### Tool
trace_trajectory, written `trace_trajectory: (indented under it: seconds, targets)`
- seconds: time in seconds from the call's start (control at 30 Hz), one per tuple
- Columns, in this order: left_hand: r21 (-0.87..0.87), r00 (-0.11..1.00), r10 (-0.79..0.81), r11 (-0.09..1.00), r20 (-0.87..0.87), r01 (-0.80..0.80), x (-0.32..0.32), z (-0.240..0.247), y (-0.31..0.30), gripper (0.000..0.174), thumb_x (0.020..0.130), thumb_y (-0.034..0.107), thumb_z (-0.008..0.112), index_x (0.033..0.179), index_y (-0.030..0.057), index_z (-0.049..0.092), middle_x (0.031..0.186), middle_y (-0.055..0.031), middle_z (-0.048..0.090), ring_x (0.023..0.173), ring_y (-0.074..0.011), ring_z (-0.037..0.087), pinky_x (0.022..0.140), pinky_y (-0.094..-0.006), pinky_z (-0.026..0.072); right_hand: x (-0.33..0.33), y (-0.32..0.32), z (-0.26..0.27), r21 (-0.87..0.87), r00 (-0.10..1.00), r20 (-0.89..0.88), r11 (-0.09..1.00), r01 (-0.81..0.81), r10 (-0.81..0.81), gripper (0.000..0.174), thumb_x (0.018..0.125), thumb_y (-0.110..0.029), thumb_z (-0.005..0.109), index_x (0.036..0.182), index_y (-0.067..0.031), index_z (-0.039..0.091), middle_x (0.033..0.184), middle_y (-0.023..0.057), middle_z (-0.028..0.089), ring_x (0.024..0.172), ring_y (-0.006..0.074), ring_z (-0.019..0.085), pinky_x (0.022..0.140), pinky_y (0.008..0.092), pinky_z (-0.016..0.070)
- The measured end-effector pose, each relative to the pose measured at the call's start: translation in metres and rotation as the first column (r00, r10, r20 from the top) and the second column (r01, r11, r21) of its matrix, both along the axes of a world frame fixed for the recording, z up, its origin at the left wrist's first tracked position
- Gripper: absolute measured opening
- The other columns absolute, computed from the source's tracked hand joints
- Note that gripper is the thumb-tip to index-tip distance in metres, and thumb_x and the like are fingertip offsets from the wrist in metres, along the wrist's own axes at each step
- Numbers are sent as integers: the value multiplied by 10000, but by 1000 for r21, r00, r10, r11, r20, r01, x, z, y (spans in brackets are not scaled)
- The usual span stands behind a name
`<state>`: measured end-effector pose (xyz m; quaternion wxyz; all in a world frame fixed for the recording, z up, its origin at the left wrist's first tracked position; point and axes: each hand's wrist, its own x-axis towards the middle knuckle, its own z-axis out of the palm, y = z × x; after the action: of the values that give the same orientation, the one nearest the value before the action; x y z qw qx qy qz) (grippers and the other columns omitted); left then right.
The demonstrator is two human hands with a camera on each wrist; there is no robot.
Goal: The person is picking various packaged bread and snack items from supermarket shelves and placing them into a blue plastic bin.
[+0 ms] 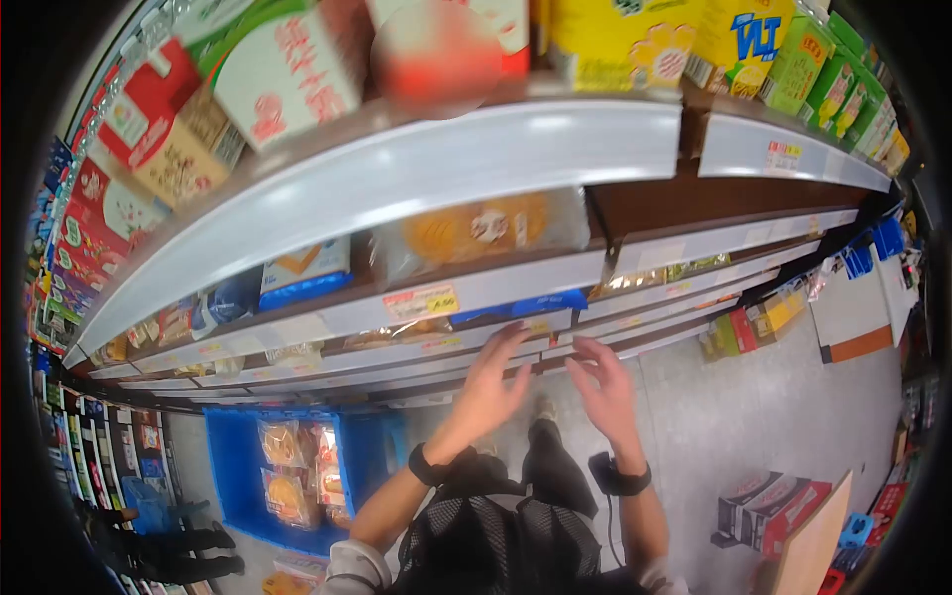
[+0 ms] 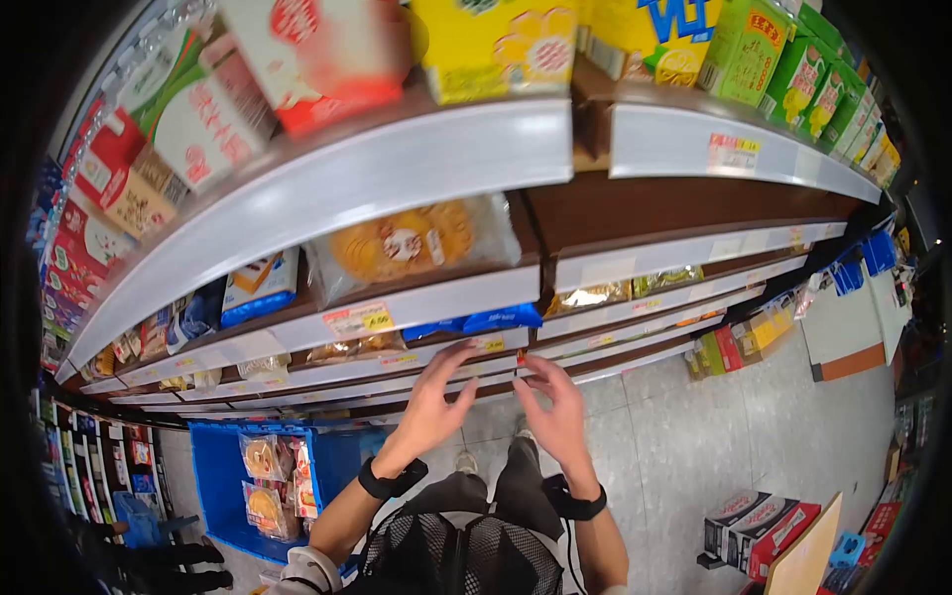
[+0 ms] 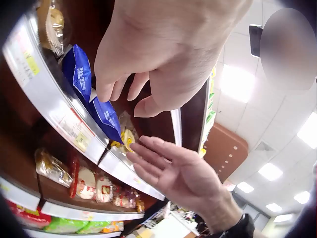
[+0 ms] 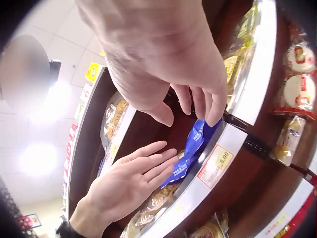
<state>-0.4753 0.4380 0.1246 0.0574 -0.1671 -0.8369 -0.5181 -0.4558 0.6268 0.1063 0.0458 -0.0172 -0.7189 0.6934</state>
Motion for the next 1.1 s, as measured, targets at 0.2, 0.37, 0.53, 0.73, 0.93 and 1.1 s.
trace_trajectory:
  seconds: [0.2, 0.37, 0.53, 0.73, 0.93, 1.1]
  targets:
    - [-187, 986, 166, 970, 28, -158, -44, 14, 31, 424, 846, 105, 635, 1241, -14, 535, 1203, -252, 576, 1153, -429, 520, 979, -425, 418, -74, 13, 36, 369, 989, -117, 928, -41, 91, 510, 810, -149, 691, 1251, 46, 525, 1077, 224, 620, 983, 366, 602, 865, 408, 476]
    - [-220, 977, 210, 953, -21, -209, -74, -5, 40, 242, 856, 103, 597, 1071, -3, 625, 998, -236, 642, 975, -426, 593, 838, -439, 467, -106, 18, 22, 475, 968, -127, 870, -133, 218, 360, 818, -127, 652, 1128, 28, 550, 934, 215, 618, 884, 421, 590, 784, 445, 474]
    - [-260, 975, 168, 957, 142, -127, -87, -7, 48, 193, 875, 113, 558, 1012, 8, 645, 908, -205, 656, 861, -375, 623, 743, -422, 484, -122, 15, -12, 309, 975, -88, 936, -167, 203, 235, 831, -106, 598, 1025, 26, 579, 915, 256, 614, 913, 468, 569, 771, 477, 472]
    - [-160, 959, 258, 958, 115, -238, -83, -8, 58, 189, 873, 133, 563, 971, -5, 648, 847, -206, 655, 816, -356, 632, 712, -402, 484, -122, 18, -9, 209, 969, 51, 946, -249, 244, 251, 846, -84, 562, 1073, 23, 567, 964, 240, 617, 908, 449, 578, 792, 448, 468]
    - [-134, 957, 282, 953, 62, -272, -69, 15, 64, 171, 855, 64, 530, 968, -15, 631, 853, -218, 646, 834, -380, 632, 728, -409, 485, -108, 14, 3, 222, 985, -79, 966, -134, 155, 357, 848, -133, 608, 1175, -2, 548, 962, 220, 637, 914, 417, 612, 801, 419, 483]
    - [32, 909, 383, 919, 163, -393, -37, 42, 71, 223, 835, 64, 584, 1032, -40, 593, 905, -240, 653, 889, -405, 635, 794, -415, 489, -79, 8, 19, 253, 986, 16, 953, -166, 168, 550, 845, -188, 668, 1314, -5, 447, 1070, 259, 636, 998, 407, 641, 830, 412, 506]
